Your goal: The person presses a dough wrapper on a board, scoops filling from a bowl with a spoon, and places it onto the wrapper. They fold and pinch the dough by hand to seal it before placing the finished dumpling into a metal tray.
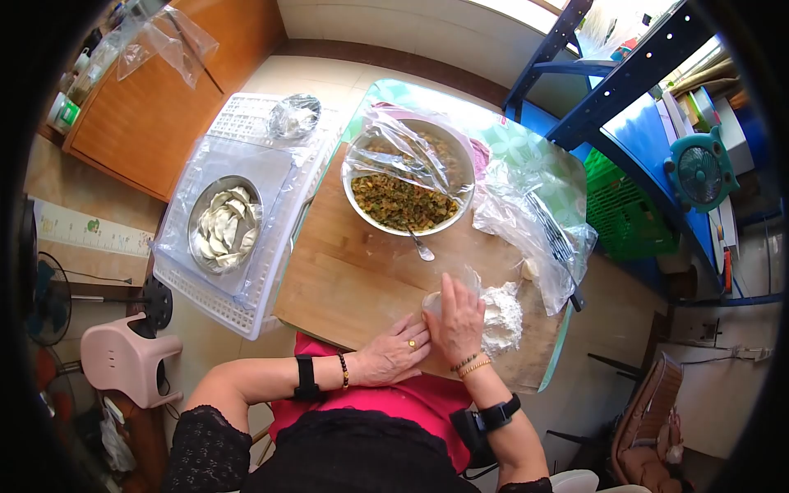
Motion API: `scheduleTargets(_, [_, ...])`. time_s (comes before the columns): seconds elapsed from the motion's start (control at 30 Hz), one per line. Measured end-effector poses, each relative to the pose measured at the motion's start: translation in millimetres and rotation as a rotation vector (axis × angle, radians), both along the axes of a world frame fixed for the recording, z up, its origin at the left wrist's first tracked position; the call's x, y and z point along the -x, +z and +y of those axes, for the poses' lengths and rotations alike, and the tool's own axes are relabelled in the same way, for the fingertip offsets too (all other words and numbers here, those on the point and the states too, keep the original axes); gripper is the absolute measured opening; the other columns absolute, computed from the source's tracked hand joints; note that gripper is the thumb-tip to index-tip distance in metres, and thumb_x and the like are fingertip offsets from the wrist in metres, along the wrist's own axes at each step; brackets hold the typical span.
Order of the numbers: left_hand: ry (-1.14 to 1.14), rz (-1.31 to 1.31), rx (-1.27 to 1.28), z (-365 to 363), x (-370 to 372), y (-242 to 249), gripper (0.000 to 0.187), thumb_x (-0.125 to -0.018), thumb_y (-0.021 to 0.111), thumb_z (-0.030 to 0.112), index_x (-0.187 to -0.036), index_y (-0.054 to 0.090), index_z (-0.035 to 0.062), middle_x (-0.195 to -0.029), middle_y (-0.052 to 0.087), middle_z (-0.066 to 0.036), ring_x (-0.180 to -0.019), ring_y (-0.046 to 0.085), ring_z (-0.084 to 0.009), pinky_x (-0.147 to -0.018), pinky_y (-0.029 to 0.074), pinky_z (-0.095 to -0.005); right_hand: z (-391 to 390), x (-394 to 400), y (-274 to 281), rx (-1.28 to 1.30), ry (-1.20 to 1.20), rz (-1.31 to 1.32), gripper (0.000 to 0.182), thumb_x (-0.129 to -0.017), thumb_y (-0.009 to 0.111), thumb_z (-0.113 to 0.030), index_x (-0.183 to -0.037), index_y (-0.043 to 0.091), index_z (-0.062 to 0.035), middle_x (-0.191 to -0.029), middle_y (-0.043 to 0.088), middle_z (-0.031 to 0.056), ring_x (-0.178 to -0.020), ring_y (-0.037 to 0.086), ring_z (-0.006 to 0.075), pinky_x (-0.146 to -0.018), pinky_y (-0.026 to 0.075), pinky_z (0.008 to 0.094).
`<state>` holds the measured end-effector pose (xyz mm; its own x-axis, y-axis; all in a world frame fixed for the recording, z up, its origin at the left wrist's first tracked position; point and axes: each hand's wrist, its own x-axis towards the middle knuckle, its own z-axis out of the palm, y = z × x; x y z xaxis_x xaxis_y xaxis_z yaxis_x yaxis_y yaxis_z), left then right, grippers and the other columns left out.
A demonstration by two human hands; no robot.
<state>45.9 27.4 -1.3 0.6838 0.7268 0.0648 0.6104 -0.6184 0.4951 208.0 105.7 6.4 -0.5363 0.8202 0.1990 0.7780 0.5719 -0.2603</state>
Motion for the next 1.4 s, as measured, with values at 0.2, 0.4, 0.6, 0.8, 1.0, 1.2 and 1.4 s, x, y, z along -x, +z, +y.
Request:
scheduleTargets(0.2, [0.140, -0.064, -0.063, 5, 2, -2, 0.060, -0.082, 0.065, 0.037, -0.125, 0.050, -0.0021, -0.130, 0.046, -0.019, -0.132, 0.036, -0.0342, -0.113, 0.022, -0.0517, 28, -14, -10, 0.119, -0.138, 0.153, 0.076, -0.078, 0.073, -0.028, -0.142, 0.037, -0.0060, -0.123, 0.054, 0.0177, -0.110, 0.053, 0.0318, -0.090, 0.038, 0.0436])
scheduleTargets(0.4, [0.090, 0.023, 0.020, 6, -5, -1, 0.063, -0.083, 0.063, 0.039, -0.129, 0.049, -0.0014, -0.134, 0.044, -0.020, -0.134, 0.035, -0.0339, -0.113, 0.021, -0.0526, 7, 0, 4, 0.009, 0.068, 0.016, 0.078, -0.075, 0.074, -0.023, -0.142, 0.038, -0.0064, -0.124, 0.053, 0.0165, -0.109, 0.053, 0.0333, -0.088, 0.039, 0.0428])
scheduleTargets(0.6, [0.227, -0.031, -0.125, 14, 4, -12, 0.065, -0.085, 0.060, 0.043, -0.130, 0.048, -0.0019, -0.136, 0.043, -0.021, -0.135, 0.033, -0.0345, -0.113, 0.023, -0.0525, 48, -3, -12, 0.167, -0.166, 0.195, 0.078, -0.077, 0.073, -0.020, -0.143, 0.035, -0.0029, -0.113, 0.058, 0.0187, -0.097, 0.057, 0.0342, -0.086, 0.042, 0.0435])
scheduleTargets(0.8, [0.205, 0.018, -0.128, 16, 6, -8, 0.065, -0.083, 0.062, 0.042, -0.128, 0.049, -0.0033, -0.135, 0.043, -0.021, -0.133, 0.034, -0.0358, -0.112, 0.024, -0.0528, 30, -1, 17, 0.130, -0.053, 0.308, 0.072, -0.078, 0.069, -0.009, -0.142, 0.036, -0.0023, -0.119, 0.055, 0.0224, -0.107, 0.054, 0.0382, -0.092, 0.043, 0.0453])
scheduleTargets(1.0, [0.102, -0.032, 0.002, -5, 6, -11, 0.065, -0.083, 0.062, 0.042, -0.128, 0.049, -0.0034, -0.138, 0.041, -0.021, -0.137, 0.030, -0.0363, -0.113, 0.023, -0.0525, -16, 7, 8, 0.096, 0.039, -0.010, 0.071, -0.080, 0.068, -0.016, -0.142, 0.037, -0.0042, -0.123, 0.052, 0.0178, -0.111, 0.051, 0.0335, -0.091, 0.037, 0.0442])
scheduleTargets(1.2, [0.128, -0.047, -0.072, -6, 8, -14, 0.067, -0.083, 0.063, 0.041, -0.132, 0.046, -0.0018, -0.143, 0.038, -0.022, -0.140, 0.028, -0.0342, -0.113, 0.022, -0.0530, 23, -3, -16, 0.051, -0.182, 0.072, 0.075, -0.080, 0.070, -0.025, -0.143, 0.034, -0.0027, -0.123, 0.053, 0.0189, -0.111, 0.051, 0.0346, -0.091, 0.037, 0.0448])
scheduleTargets(1.4, [0.178, -0.078, -0.102, -6, 11, -10, 0.067, -0.083, 0.063, 0.042, -0.132, 0.046, -0.0012, -0.143, 0.038, -0.022, -0.138, 0.031, -0.0345, -0.112, 0.023, -0.0540, 9, -2, 11, 0.111, -0.085, 0.177, 0.074, -0.082, 0.068, -0.026, -0.143, 0.034, -0.0013, -0.127, 0.052, 0.0200, -0.110, 0.052, 0.0352, -0.092, 0.036, 0.0440])
